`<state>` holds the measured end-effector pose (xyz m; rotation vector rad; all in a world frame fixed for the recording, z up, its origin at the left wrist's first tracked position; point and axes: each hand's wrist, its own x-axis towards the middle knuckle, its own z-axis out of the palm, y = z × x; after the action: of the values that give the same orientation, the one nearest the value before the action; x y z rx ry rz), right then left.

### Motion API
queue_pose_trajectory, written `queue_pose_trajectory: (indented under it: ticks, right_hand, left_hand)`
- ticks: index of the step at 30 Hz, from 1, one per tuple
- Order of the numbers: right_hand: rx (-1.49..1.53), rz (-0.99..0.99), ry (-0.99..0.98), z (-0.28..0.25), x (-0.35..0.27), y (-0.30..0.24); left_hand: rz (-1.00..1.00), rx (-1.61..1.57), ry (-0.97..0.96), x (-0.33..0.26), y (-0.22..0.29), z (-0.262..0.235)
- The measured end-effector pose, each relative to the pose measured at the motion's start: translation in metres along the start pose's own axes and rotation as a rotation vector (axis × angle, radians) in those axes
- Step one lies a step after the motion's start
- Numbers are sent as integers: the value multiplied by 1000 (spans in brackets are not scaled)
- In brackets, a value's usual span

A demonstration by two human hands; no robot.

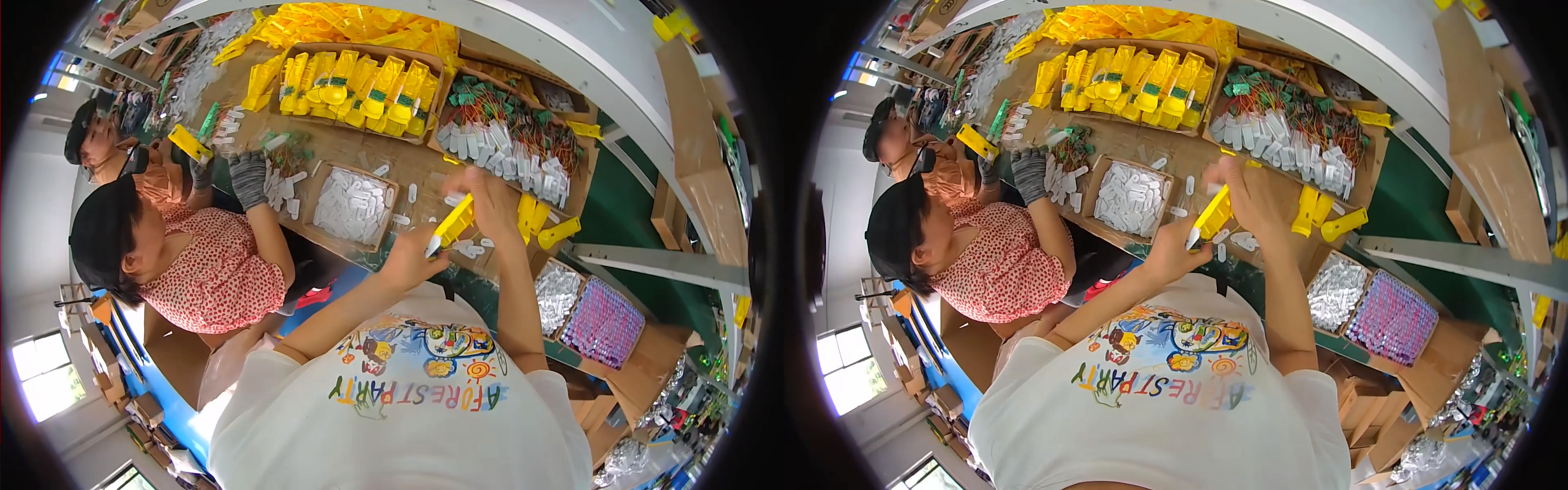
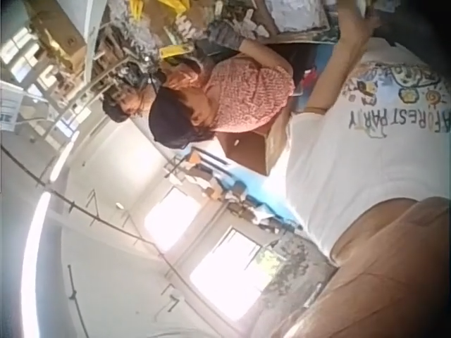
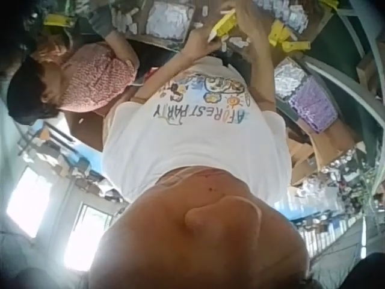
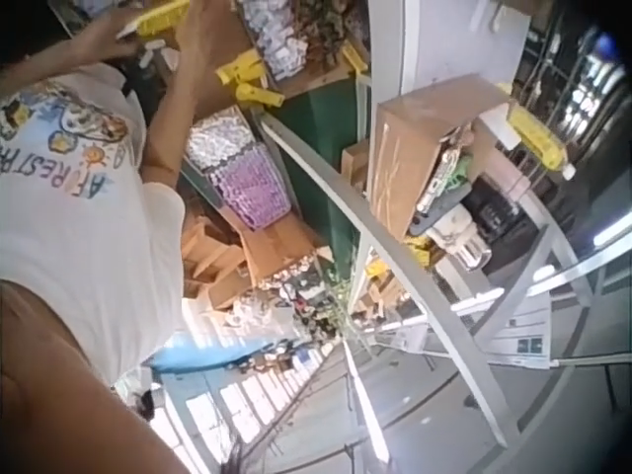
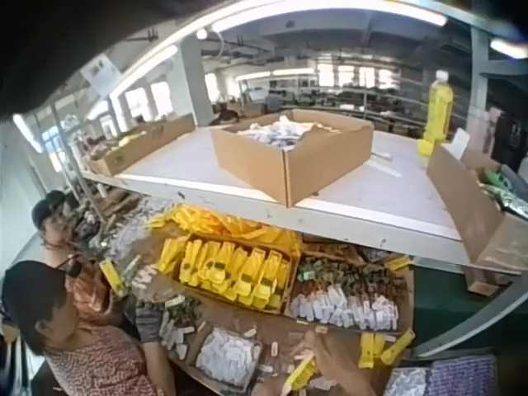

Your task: Assembling internal components into yellow plastic housings at a factory workstation.

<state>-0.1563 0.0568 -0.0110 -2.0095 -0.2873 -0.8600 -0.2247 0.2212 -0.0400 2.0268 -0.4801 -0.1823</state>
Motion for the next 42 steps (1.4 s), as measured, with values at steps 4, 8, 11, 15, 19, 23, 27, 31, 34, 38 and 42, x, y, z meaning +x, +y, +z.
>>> queue_pose_trajectory:
  ticks: [4,8,11,15,19,23,27,31,34,38,42]
  right_hand:
    - [430,743,-860,0,-4,12]
    - [684,970,-702,17,-11,45]
    - [465,1105,-174,33,-74,100]
    - [406,1367,-296,8,-105,105]
    - [-738,923,-134,-32,-138,146]
    - [-1075,891,-225,-66,-162,152]
    - [-721,1148,-436,-67,-149,85]
    - [121,1057,-402,-53,-173,33]
    - [571,1188,-554,-48,-150,23]
    - [702,1304,-1003,-3,-154,46]
    - [-20,944,-868,26,-123,105]
  left_hand:
    - [44,7,-63,4,-12,-19]
    - [-159,-213,38,41,-28,-33]
    - [-48,36,325,134,-98,-76]
    - [81,780,382,219,-181,-166]
    - [226,921,509,201,-128,-138]
    - [208,186,140,112,-98,-46]
    - [-379,-706,-480,26,-73,29]
    - [-621,-813,-536,6,-33,49]
    - [-1002,-985,-388,-4,-51,47]
    - [-819,-1209,-194,-28,-49,47]
    - [-622,-966,320,-40,-74,41]
